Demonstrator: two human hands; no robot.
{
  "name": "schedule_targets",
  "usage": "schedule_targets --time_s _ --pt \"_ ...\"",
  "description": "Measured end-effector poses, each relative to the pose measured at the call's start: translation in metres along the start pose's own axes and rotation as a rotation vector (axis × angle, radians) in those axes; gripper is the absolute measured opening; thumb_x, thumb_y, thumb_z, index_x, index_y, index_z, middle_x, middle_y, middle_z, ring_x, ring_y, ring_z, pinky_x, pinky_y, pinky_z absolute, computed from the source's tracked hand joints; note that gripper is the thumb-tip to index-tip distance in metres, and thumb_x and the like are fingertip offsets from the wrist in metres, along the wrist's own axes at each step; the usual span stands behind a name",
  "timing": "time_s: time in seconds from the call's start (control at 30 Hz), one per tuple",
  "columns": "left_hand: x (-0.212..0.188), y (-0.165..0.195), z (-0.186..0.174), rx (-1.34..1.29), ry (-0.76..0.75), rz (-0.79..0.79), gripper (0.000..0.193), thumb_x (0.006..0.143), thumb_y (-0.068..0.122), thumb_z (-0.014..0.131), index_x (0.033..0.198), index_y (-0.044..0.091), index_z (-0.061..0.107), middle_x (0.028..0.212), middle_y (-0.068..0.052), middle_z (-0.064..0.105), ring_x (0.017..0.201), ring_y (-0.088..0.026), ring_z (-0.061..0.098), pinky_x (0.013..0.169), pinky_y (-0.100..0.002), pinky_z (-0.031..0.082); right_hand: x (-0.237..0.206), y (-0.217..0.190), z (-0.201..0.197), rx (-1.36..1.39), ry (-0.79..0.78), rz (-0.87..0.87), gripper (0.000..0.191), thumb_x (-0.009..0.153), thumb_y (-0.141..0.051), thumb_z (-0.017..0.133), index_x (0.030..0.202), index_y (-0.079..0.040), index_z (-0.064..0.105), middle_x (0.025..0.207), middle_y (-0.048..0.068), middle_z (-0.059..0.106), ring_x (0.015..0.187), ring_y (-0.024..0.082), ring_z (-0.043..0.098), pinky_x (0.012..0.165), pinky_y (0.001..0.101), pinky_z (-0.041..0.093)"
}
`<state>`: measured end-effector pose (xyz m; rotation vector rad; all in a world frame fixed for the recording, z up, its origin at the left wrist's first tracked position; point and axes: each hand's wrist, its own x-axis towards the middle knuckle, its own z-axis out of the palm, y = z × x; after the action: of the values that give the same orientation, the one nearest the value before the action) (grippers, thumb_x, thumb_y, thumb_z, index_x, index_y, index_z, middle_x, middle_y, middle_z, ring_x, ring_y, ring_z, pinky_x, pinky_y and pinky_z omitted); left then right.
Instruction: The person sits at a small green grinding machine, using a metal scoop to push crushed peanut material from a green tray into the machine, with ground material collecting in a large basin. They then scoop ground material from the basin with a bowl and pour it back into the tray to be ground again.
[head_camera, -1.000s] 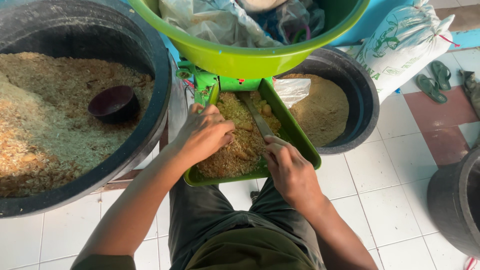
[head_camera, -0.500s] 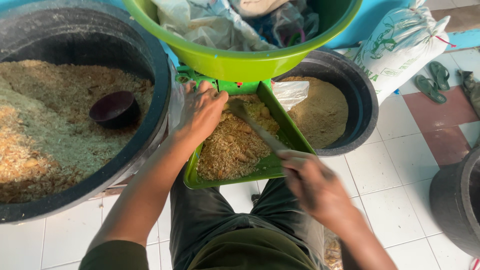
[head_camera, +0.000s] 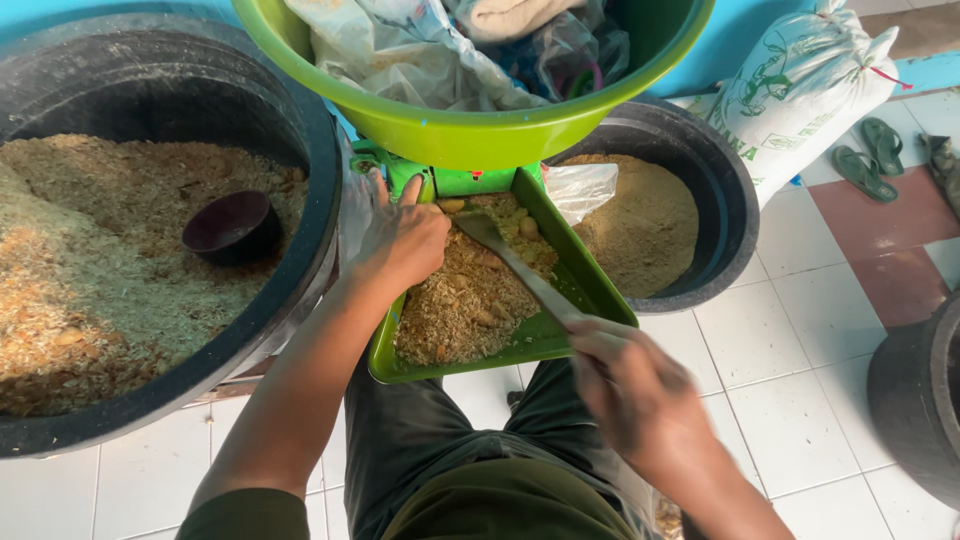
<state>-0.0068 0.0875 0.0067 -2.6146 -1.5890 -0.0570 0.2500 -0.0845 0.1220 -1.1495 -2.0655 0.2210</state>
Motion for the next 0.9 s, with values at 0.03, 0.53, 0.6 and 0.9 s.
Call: schedule_targets --time_s 0.03,0.53,0.6,0.9 --pt "-0.001 0.001 0.000 -0.021 0.001 0.002 0.014 0.079 0.006 0.060 0.075 0.005 0.074 0.096 -0.012 0.073 0.134 -0.040 0.048 0.112 -0.081 0.014 0.003 0.001 0.007 -0.010 -0.004 -0.044 0.023 0.088 0.003 0.074 0.105 0.001 0.059 0.115 0.016 0.073 0.091 0.025 0.076 0.073 0.0325 0.064" --pt "-0.009 0.000 0.002 -0.070 0.293 0.074 0.012 0.077 0.004 0.063 0.079 0.009 0.074 0.097 -0.012 0.073 0.133 -0.042 0.049 0.110 -0.078 0.017 0.000 0.032 0.035 0.011 0.089 -0.044 0.027 0.086 0.007 0.073 0.110 -0.001 0.062 0.118 0.015 0.073 0.100 0.028 0.075 0.082 0.0335 0.061" --pt "-0.008 0.001 0.003 -0.066 0.385 0.138 0.012 0.075 0.005 0.066 0.082 0.009 0.075 0.097 -0.012 0.073 0.128 -0.041 0.051 0.110 -0.075 0.022 -0.013 0.038 0.013 0.008 0.110 0.020 0.028 0.092 0.006 0.072 0.116 0.001 0.060 0.118 0.014 0.073 0.101 0.022 0.076 0.084 0.0323 0.063" --pt "0.045 0.011 0.031 0.003 0.097 0.329 0.007 0.084 0.005 0.065 0.083 0.006 0.072 0.090 -0.015 0.071 0.096 -0.032 0.068 0.081 -0.049 0.052 -0.022 0.011 -0.080 -0.148 -0.034 0.190 0.022 0.089 -0.002 0.073 0.107 -0.004 0.060 0.108 0.007 0.075 0.092 0.017 0.077 0.076 0.0277 0.063"
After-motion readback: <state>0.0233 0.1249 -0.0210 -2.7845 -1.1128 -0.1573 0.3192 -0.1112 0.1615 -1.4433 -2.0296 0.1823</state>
